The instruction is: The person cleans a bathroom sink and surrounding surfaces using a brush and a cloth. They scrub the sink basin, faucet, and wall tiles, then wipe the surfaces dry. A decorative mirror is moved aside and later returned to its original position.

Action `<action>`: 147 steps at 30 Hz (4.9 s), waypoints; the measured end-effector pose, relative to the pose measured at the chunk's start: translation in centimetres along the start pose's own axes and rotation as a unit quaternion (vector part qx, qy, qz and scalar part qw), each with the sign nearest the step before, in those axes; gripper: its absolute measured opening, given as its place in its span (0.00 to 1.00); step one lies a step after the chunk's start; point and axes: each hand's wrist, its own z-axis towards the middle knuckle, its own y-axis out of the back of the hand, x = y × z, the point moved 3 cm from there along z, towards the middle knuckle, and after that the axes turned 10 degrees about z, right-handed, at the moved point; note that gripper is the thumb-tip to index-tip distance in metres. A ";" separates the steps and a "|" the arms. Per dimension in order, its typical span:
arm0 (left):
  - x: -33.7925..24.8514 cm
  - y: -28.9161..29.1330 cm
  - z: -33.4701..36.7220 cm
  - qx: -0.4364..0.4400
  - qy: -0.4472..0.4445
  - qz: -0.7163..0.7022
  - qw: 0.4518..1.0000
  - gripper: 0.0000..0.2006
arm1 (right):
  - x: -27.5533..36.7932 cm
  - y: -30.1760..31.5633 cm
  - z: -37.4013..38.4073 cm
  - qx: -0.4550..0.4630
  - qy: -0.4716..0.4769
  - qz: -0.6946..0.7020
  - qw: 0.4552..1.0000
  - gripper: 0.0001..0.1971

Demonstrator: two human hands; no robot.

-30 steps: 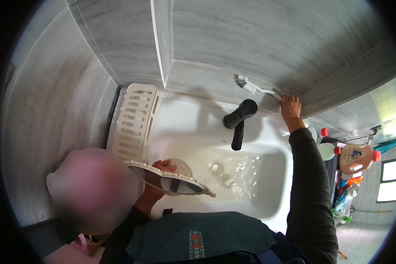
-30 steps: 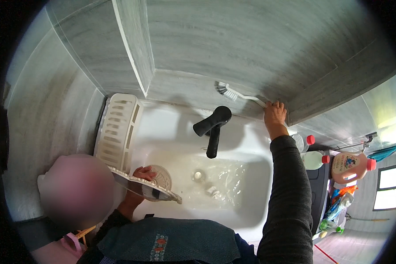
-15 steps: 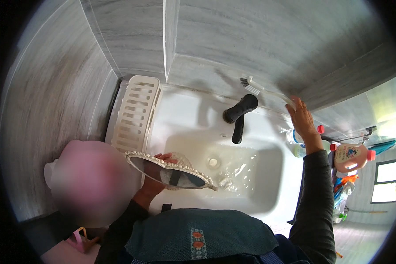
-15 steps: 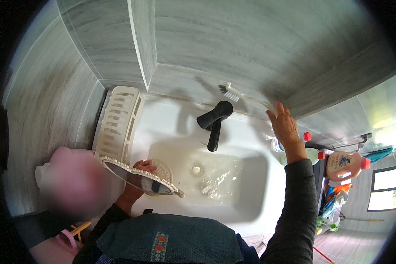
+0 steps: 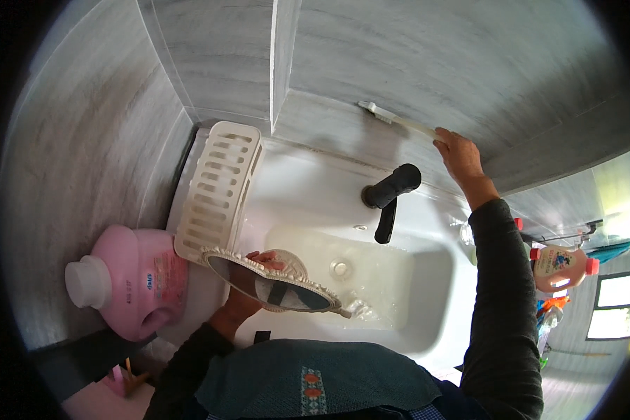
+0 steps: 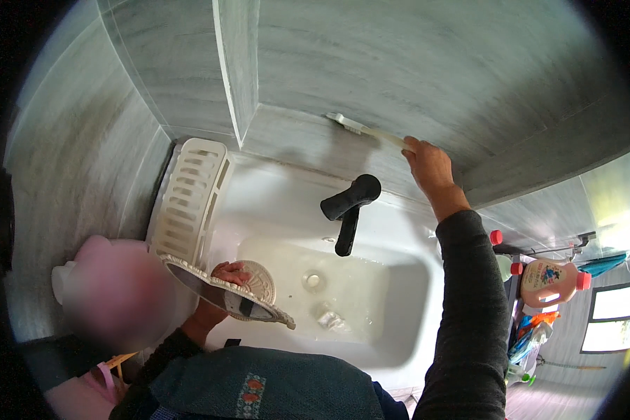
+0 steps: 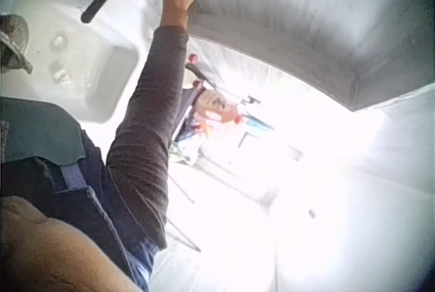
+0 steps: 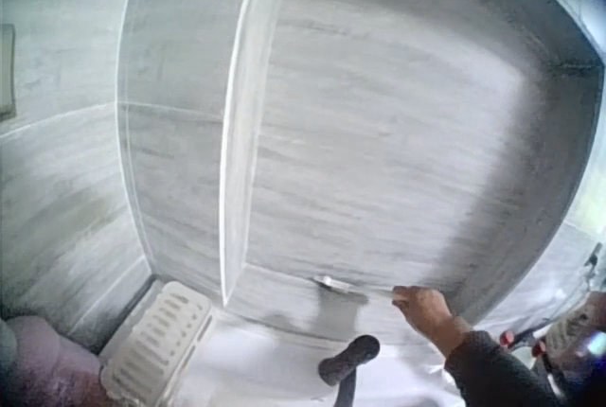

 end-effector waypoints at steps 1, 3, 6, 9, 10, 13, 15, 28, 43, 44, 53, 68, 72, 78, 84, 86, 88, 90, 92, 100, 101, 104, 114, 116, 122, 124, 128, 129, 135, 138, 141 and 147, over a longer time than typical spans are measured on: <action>0.0 0.0 0.0 0.000 0.003 -0.001 1.000 0.24 | 0.8 -0.1 0.6 0.009 0.006 -0.007 1.000 0.11; 0.1 -0.1 -0.3 0.006 0.006 0.020 1.000 0.23 | 2.1 -0.5 1.6 0.006 0.039 0.013 0.999 0.12; 0.2 0.0 -0.3 0.012 0.002 0.036 0.999 0.22 | 5.6 -0.3 3.4 0.023 0.083 0.019 0.996 0.12; 0.6 -0.4 -0.5 0.003 -0.001 0.035 0.999 0.21 | 8.8 -1.3 5.2 0.030 0.124 0.028 0.991 0.12; 0.9 -0.6 -0.7 -0.004 -0.001 0.032 0.999 0.20 | 9.7 -1.8 5.8 0.029 0.139 0.032 0.989 0.12; 0.7 -0.6 -0.6 0.003 0.024 0.031 0.999 0.19 | 12.0 -2.1 7.3 0.077 0.113 0.029 0.990 0.11; 0.5 -0.4 -0.4 -0.001 0.021 0.019 1.000 0.19 | 13.6 -0.6 7.7 0.082 0.120 0.010 0.989 0.12; 0.3 -0.3 -0.3 0.007 -0.015 -0.010 1.000 0.26 | 14.3 -0.9 6.2 0.120 0.141 -0.041 0.982 0.13; 1.1 -1.3 -1.8 0.007 0.068 -0.175 0.982 0.31 | 13.6 -0.6 6.7 0.055 0.262 0.037 0.963 0.11; 1.3 -1.4 -2.1 0.011 0.077 -0.196 0.978 0.32 | 14.1 0.3 7.0 0.075 0.226 -0.001 0.971 0.11; 0.9 -0.9 -0.8 0.049 0.002 -0.102 0.994 0.35 | 13.6 -2.3 5.5 0.103 0.203 -0.018 0.974 0.13; 1.1 -1.2 -1.1 0.071 -0.011 -0.113 0.991 0.38 | 10.2 -2.3 4.6 0.111 0.099 -0.053 0.987 0.14; 1.1 -1.1 -1.5 0.069 -0.009 -0.113 0.991 0.37 | 9.6 -0.1 3.3 0.149 0.119 0.152 0.970 0.15; 0.9 -1.5 -1.6 0.105 0.171 -0.341 0.919 0.36 | 6.0 -0.1 2.9 0.096 0.096 0.035 0.990 0.18; 0.4 -0.6 -0.7 0.068 -0.059 0.007 0.996 0.36 | 6.6 1.3 2.9 0.163 0.069 0.169 0.970 0.17; 0.4 -0.8 -0.8 0.068 -0.036 -0.031 0.997 0.36 | 5.8 1.7 3.4 0.116 0.024 0.106 0.987 0.17; 0.1 -0.7 -0.5 0.048 0.003 -0.088 0.995 0.28 | 6.3 0.6 3.2 0.127 0.020 0.065 0.990 0.17; -0.6 -0.2 0.1 0.016 0.014 -0.085 0.996 0.18 | 7.4 -0.1 2.7 0.240 0.001 0.182 0.954 0.17; -1.0 0.2 0.3 0.013 0.003 -0.039 0.999 0.16 | 8.6 0.0 2.9 0.239 0.075 0.191 0.949 0.17; 0.9 -1.4 -1.2 0.035 0.002 -0.049 0.998 0.29 | 12.7 -2.4 4.1 0.143 0.125 0.127 0.974 0.16; 0.7 -1.2 -0.9 0.033 0.002 -0.047 0.998 0.27 | 12.2 -1.1 3.7 0.139 0.129 0.154 0.970 0.16; -0.5 -0.4 0.1 0.019 -0.046 0.026 0.998 0.20 | 9.5 2.9 1.7 0.091 0.102 0.238 0.962 0.16; -2.1 -0.2 -0.1 0.007 -0.092 -0.001 0.996 0.19 | 3.6 -0.8 -2.7 -0.017 0.005 0.009 1.000 0.14; -3.4 0.6 0.0 0.032 -0.080 0.002 0.996 0.18 | 1.1 -3.3 -2.6 -0.051 0.003 0.041 0.998 0.15; -4.9 4.5 0.7 -0.158 0.105 -0.260 0.947 0.18 | -2.0 -4.4 -8.1 -0.011 -0.081 0.063 0.995 0.17; -7.5 7.2 1.8 -0.296 0.203 0.003 0.933 0.19 | -3.3 -4.9 -10.5 -0.029 -0.115 0.082 0.990 0.17; -10.2 12.2 10.5 -0.387 0.207 -0.036 0.898 0.21 | -3.6 -5.1 -13.4 -0.078 -0.129 0.182 0.972 0.16; -7.4 12.8 11.1 -0.441 0.114 -0.166 0.875 0.18 | -2.6 -5.2 -13.8 -0.085 -0.129 0.209 0.966 0.16; 0.0 13.0 12.4 -0.447 0.075 -0.172 0.875 0.12 | 1.8 -5.1 -21.7 -0.121 -0.159 0.277 0.940 0.14; 2.2 12.7 12.1 -0.446 0.089 -0.142 0.880 0.12 | 2.4 -6.0 -25.1 -0.159 -0.134 0.308 0.928 0.14; 4.4 12.2 11.7 -0.436 0.093 -0.094 0.890 0.13 | 3.5 -5.5 -27.3 -0.159 -0.149 0.344 0.913 0.14; 4.9 11.7 11.0 -0.392 0.129 -0.109 0.904 0.14 | 4.4 -4.8 -29.5 -0.116 -0.234 0.376 0.889 0.15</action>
